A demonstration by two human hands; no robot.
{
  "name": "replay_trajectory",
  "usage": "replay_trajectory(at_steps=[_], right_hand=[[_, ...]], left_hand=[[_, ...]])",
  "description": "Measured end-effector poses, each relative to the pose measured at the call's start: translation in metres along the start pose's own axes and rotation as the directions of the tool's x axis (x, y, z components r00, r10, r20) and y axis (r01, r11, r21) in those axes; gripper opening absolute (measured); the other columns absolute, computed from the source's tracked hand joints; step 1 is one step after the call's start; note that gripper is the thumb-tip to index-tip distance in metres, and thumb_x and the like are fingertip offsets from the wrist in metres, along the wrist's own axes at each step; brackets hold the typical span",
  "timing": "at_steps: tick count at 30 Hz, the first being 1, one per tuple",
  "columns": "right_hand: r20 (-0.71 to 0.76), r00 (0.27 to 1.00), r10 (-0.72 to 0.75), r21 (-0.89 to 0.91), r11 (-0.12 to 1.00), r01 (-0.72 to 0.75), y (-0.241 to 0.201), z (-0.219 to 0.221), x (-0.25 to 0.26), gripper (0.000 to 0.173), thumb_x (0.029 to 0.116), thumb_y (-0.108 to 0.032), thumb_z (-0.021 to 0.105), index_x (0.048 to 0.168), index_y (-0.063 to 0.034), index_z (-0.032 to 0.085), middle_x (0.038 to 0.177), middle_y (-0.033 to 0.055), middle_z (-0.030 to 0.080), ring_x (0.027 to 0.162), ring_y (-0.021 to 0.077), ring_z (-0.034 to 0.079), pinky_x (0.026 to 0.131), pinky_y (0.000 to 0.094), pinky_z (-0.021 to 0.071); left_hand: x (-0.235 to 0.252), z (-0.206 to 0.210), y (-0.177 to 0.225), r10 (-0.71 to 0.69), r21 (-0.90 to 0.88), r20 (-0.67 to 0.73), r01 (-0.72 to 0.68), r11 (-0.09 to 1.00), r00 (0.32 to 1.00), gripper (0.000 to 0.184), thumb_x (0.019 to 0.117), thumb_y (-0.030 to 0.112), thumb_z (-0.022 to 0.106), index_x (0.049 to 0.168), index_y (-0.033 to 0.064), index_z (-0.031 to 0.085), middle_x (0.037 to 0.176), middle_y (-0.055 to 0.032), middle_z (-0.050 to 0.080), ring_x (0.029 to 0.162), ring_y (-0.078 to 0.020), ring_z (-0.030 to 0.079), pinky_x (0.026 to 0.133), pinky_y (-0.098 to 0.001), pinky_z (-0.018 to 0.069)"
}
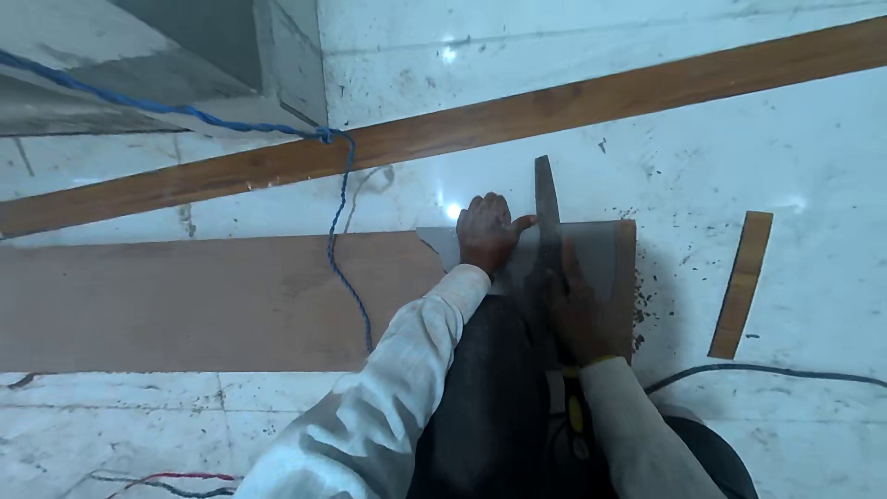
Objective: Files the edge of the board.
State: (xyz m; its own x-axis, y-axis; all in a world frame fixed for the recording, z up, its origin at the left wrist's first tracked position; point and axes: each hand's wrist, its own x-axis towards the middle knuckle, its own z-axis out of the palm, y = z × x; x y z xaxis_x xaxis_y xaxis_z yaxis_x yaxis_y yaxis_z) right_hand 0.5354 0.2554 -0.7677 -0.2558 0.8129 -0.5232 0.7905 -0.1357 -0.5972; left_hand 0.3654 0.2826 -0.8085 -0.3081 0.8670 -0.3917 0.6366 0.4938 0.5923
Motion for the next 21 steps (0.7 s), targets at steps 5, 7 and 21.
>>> replay_trajectory(at_steps=[5,7,21], right_hand=[[-0.302,0.951,0.059,0.034,0.998,-0.051,0.023,-0.021,-0.031,0.085,0.095,-0.028,0.07,0.162,-0.0064,0.024,0.134,0.0303,0.059,0.106,0.0478,0.065,0.087,0.0674,0.0495],[-0.367,0.918,0.15,0.067,0.989,-0.135,0.035,-0.035,-0.033,0.103,0.0857,-0.02,0.082,0.164,-0.0111,0.015,0.123,0.0302,0.063,0.097,0.0473,0.064,0.082,0.0654,0.049],[-0.305,0.951,0.044,-0.03,0.998,-0.055,0.04,-0.046,-0.036,0.07,0.1035,-0.014,0.058,0.163,-0.0092,0.022,0.122,0.031,0.065,0.089,0.0466,0.068,0.077,0.0625,0.0519]], left_hand=[[-0.004,0.007,-0.016,0.127,-0.054,-0.088,-0.132,0.99,0.988,0.043,0.0959,0.038,0.071,0.089,-0.0037,0.07,0.099,-0.0196,0.069,0.099,-0.0382,0.066,0.083,-0.0547,0.0504],[-0.007,0.013,-0.024,0.223,-0.069,-0.157,-0.235,0.969,0.962,0.036,0.0951,0.032,0.073,0.089,-0.0033,0.07,0.095,-0.0192,0.07,0.095,-0.0378,0.066,0.082,-0.0534,0.0513],[-0.015,0.004,-0.01,0.194,-0.082,-0.061,-0.198,0.977,0.979,0.02,0.1012,0.011,0.059,0.105,-0.0043,0.071,0.108,-0.0216,0.071,0.107,-0.0393,0.066,0.094,-0.0557,0.0477]])
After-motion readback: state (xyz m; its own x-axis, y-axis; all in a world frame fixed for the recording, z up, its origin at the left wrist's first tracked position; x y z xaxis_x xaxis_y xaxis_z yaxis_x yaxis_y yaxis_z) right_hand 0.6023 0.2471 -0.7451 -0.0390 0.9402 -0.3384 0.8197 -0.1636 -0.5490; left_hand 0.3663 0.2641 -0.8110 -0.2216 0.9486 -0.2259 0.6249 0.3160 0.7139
